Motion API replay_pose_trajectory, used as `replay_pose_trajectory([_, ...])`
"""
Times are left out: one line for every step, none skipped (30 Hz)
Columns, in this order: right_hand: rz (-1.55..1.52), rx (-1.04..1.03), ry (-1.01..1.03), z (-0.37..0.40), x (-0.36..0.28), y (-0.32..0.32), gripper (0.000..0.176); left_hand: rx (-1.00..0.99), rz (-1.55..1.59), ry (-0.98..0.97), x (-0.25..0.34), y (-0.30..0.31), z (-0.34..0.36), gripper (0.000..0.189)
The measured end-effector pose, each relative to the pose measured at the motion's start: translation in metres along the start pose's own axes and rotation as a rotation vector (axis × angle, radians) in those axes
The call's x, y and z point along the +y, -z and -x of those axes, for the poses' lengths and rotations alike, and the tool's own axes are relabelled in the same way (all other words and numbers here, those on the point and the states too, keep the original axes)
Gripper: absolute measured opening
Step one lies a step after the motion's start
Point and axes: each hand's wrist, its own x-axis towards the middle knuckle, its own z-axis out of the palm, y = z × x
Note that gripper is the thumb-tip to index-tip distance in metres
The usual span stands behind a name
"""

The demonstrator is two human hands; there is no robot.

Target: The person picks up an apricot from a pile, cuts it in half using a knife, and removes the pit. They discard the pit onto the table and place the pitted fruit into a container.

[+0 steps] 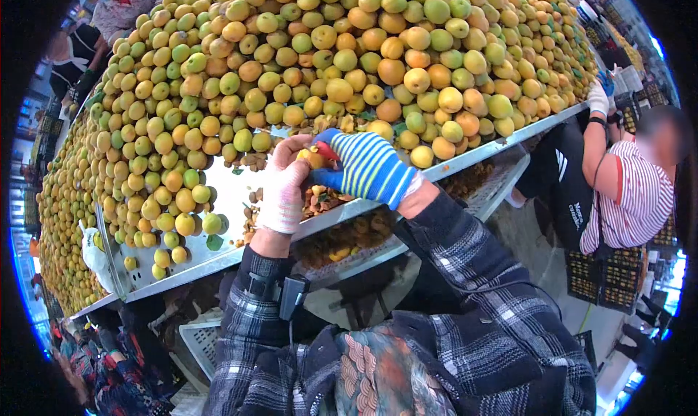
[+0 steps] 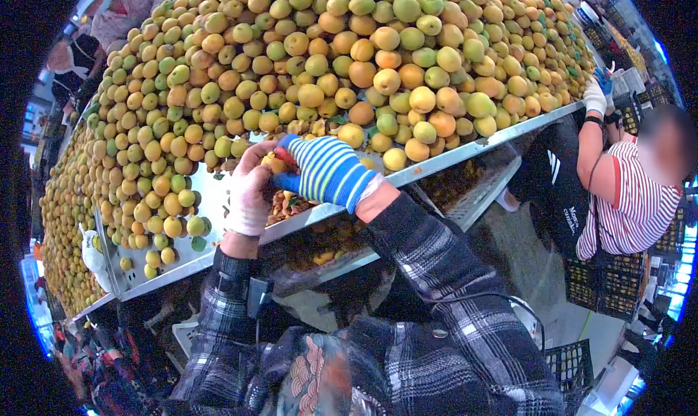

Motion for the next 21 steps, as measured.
replay_pose_trajectory([-0.001, 0.005, 0.048, 0.0, 0.003, -0.001, 0.042, -0.037, -0.113, -0.002, -0.003, 0.007, -0.002, 0.04])
replay_pose_trajectory([-0.004, 0.007, 0.096, 0.001, 0.005, -0.003, 0.039, -0.071, -0.226, -0.004, -0.006, 0.012, -0.003, 0.041])
replay_pose_trajectory([-0.004, 0.002, 0.093, 0.003, 0.005, -0.003, 0.039, -0.103, -0.277, -0.025, -0.002, 0.01, -0.002, 0.039])
replay_pose_trajectory([-0.048, 0.035, 0.122, 0.003, 0.003, -0.003, 0.034, -0.1, -0.273, -0.023, 0.001, 0.006, 0.002, 0.039])
replay_pose_trajectory([-0.091, 0.071, 0.153, 0.003, 0.003, -0.002, 0.03, -0.08, -0.265, 0.019, 0.007, 0.002, 0.005, 0.037])
replay_pose_trajectory([-0.091, 0.072, 0.153, 0.001, 0.004, -0.001, 0.03, -0.063, -0.259, 0.058, 0.01, -0.003, 0.008, 0.036])
replay_pose_trajectory([-0.199, 0.169, 0.143, -0.002, 0.008, -0.001, 0.027, -0.041, -0.205, 0.015, 0.007, -0.007, 0.008, 0.035])
replay_pose_trajectory([-0.307, 0.267, 0.134, -0.005, 0.013, -0.001, 0.026, -0.046, -0.208, 0.013, 0.01, -0.008, 0.01, 0.035])
replay_pose_trajectory([-0.717, 0.304, -0.025, -0.01, 0.012, -0.002, 0.021, -0.075, -0.072, -0.031, 0.016, -0.008, 0.012, 0.033])
replay_pose_trajectory([-0.863, 0.265, -0.323, -0.006, 0.009, 0.011, 0.02, -0.103, 0.064, -0.073, 0.021, -0.006, 0.013, 0.031])
replay_pose_trajectory([-0.903, 0.274, -0.383, -0.007, 0.017, 0.011, 0.021, -0.117, 0.245, -0.113, 0.014, 0.004, 0.007, 0.034])
replay_pose_trajectory([-0.942, 0.277, -0.443, -0.011, 0.024, 0.008, 0.022, -0.053, 0.343, -0.14, 0.005, 0.013, 0.0, 0.037])
replay_pose_trajectory([-0.746, 0.239, -0.456, -0.012, 0.024, 0.005, 0.026, -0.031, 0.409, -0.151, 0.001, 0.014, -0.004, 0.041])
replay_pose_trajectory([-0.563, 0.243, -0.336, -0.013, 0.032, -0.009, 0.032, -0.01, 0.475, -0.162, -0.003, 0.014, -0.006, 0.045])
replay_pose_trajectory([-0.501, 0.19, -0.283, -0.012, 0.025, -0.013, 0.035, -0.004, 0.476, -0.166, -0.004, 0.012, -0.006, 0.045])
replay_pose_trajectory([-0.439, 0.14, -0.233, -0.01, 0.016, -0.018, 0.038, -0.007, 0.442, -0.179, -0.005, 0.01, -0.005, 0.046])
replay_pose_trajectory([-0.361, 0.093, -0.212, -0.011, 0.012, -0.025, 0.042, -0.012, 0.407, -0.19, -0.006, 0.007, -0.005, 0.046])
replay_pose_trajectory([-0.31, 0.091, -0.178, -0.013, 0.007, -0.031, 0.043, -0.011, 0.406, -0.186, -0.009, 0.007, -0.005, 0.046])
replay_pose_trajectory([-0.229, 0.099, -0.171, -0.011, 0.004, -0.033, 0.043, -0.025, 0.367, -0.188, -0.013, 0.008, -0.006, 0.047])
replay_pose_trajectory([-0.149, 0.108, -0.163, -0.01, 0.001, -0.034, 0.043, -0.04, 0.327, -0.19, -0.018, 0.01, -0.007, 0.048])
replay_pose_trajectory([-0.138, 0.16, -0.142, -0.011, 0.001, -0.038, 0.044, -0.021, 0.309, -0.191, -0.02, 0.014, -0.01, 0.05])
